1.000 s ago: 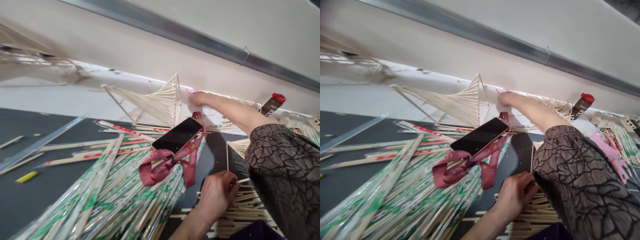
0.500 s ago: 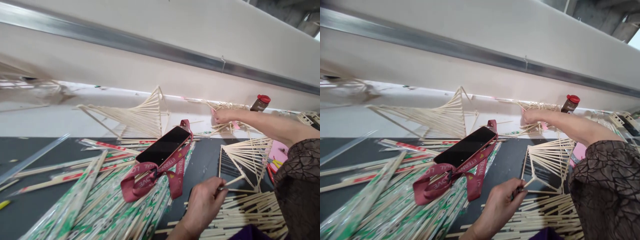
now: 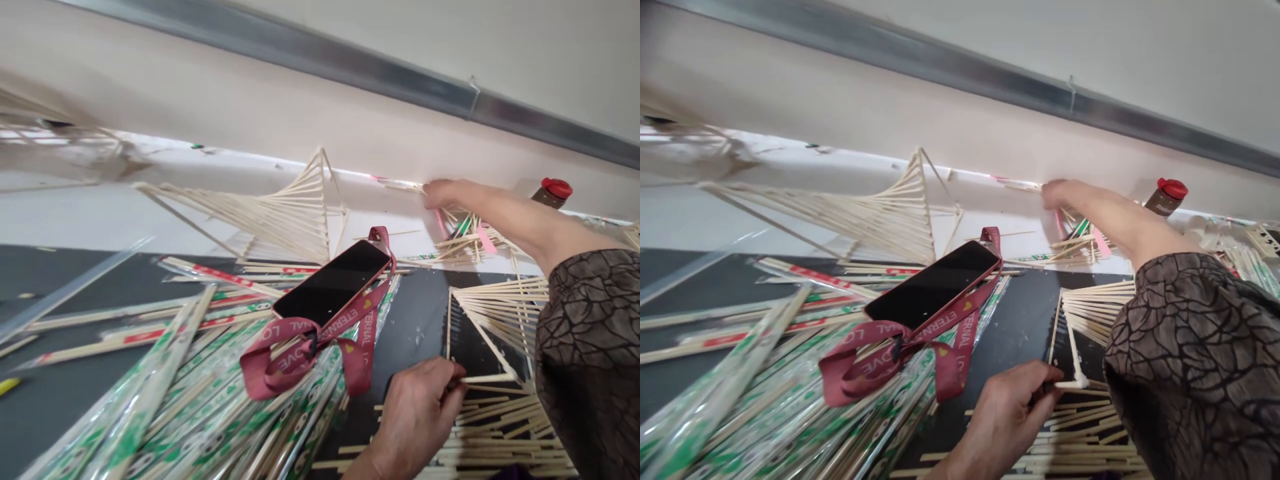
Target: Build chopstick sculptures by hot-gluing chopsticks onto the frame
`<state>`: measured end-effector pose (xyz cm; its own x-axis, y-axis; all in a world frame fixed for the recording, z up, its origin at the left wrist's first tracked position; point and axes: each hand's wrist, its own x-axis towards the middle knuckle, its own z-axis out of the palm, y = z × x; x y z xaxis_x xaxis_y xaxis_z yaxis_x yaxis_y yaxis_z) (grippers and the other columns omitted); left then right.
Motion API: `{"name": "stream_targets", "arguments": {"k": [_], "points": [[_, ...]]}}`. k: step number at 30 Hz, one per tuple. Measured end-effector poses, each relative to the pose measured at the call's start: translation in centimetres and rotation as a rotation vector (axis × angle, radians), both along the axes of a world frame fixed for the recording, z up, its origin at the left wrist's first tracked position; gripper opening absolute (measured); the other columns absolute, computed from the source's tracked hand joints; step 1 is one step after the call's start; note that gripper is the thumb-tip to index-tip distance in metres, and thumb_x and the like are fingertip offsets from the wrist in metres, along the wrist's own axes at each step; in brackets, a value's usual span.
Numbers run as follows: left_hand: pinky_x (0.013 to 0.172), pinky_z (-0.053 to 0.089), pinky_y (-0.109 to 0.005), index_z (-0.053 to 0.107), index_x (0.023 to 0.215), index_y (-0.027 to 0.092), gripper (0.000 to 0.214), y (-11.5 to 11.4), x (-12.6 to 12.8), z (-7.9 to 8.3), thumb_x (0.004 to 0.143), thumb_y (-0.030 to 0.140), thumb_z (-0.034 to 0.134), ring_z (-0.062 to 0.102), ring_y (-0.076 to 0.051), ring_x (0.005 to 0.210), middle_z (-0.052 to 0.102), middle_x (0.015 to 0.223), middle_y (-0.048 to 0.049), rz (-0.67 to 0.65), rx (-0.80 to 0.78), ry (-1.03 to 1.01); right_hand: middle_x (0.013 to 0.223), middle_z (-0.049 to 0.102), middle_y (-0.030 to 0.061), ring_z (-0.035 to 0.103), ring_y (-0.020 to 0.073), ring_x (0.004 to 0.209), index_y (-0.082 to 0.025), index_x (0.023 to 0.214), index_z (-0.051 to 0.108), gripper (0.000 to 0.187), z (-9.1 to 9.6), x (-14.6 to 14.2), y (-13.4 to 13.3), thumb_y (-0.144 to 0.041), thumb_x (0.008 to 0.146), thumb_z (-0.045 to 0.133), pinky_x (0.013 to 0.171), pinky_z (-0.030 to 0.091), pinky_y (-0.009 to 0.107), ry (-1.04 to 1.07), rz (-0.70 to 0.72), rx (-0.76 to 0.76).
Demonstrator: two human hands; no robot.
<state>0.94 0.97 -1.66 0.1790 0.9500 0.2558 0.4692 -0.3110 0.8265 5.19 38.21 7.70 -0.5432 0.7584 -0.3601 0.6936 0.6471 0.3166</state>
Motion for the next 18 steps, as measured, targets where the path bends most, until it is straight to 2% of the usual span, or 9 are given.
{"name": "stream_targets", "arguments": {"k": [3, 6, 9, 14, 18], "points": [[0.058, 0.042, -0.019, 0.066, 0.083, 0.020, 0.014, -0.1, 0.1, 0.1, 0.077, 0.009, 0.060, 0.064, -0.011, 0.064, 0.071, 0.075, 0.0011, -0.010, -0.012, -0.030, 0.121, 0.065, 0.0212, 0.065, 0.0277, 0.097, -0.006, 0.125, 0.061, 0.055, -0.8, 1.3, 1.6, -0.045, 0.087, 0.053, 0.078, 0.049, 0.033, -0.008, -0.028, 0.004], [0.058, 0.042, -0.019, 0.066, 0.083, 0.020, 0.012, 0.0, 0.1, 0.2, 0.079, 0.011, 0.059, 0.063, -0.011, 0.062, 0.071, 0.075, 0.0003, -0.002, -0.005, -0.042, 0.128, 0.061, 0.0209, 0.064, 0.0275, 0.104, -0.007, 0.128, 0.059, 0.052, -1.1, 2.5, 2.2, -0.040, 0.089, 0.050, 0.081, 0.048, 0.032, -0.015, -0.006, 0.016], [0.057, 0.042, -0.019, 0.066, 0.082, 0.020, 0.011, 0.1, 0.1, 0.2, 0.080, 0.012, 0.059, 0.063, -0.011, 0.060, 0.071, 0.073, 0.0004, 0.001, 0.011, -0.027, 0.126, 0.063, 0.0190, 0.063, 0.0268, 0.105, -0.010, 0.126, 0.062, 0.045, -1.0, 3.4, 1.4, -0.032, 0.088, 0.050, 0.080, 0.047, 0.031, -0.042, 0.017, 0.023], [0.058, 0.041, -0.019, 0.066, 0.080, 0.020, 0.012, 0.1, 0.1, 0.2, 0.078, 0.010, 0.060, 0.063, -0.010, 0.060, 0.071, 0.071, 0.0019, 0.014, 0.002, -0.016, 0.113, 0.071, 0.0133, 0.066, 0.0240, 0.094, -0.016, 0.118, 0.068, 0.039, -0.3, 4.4, -0.5, -0.027, 0.083, 0.056, 0.076, 0.046, 0.029, -0.099, 0.062, -0.008], [0.058, 0.039, -0.020, 0.067, 0.079, 0.020, 0.013, 0.2, 0.2, 0.1, 0.078, 0.009, 0.060, 0.063, -0.010, 0.060, 0.071, 0.071, 0.0024, 0.002, -0.021, -0.003, 0.099, 0.074, 0.0105, 0.066, 0.0236, 0.086, -0.016, 0.108, 0.074, 0.035, 0.3, 4.0, -0.8, -0.031, 0.078, 0.063, 0.076, 0.047, 0.030, -0.146, 0.052, -0.030]]}}
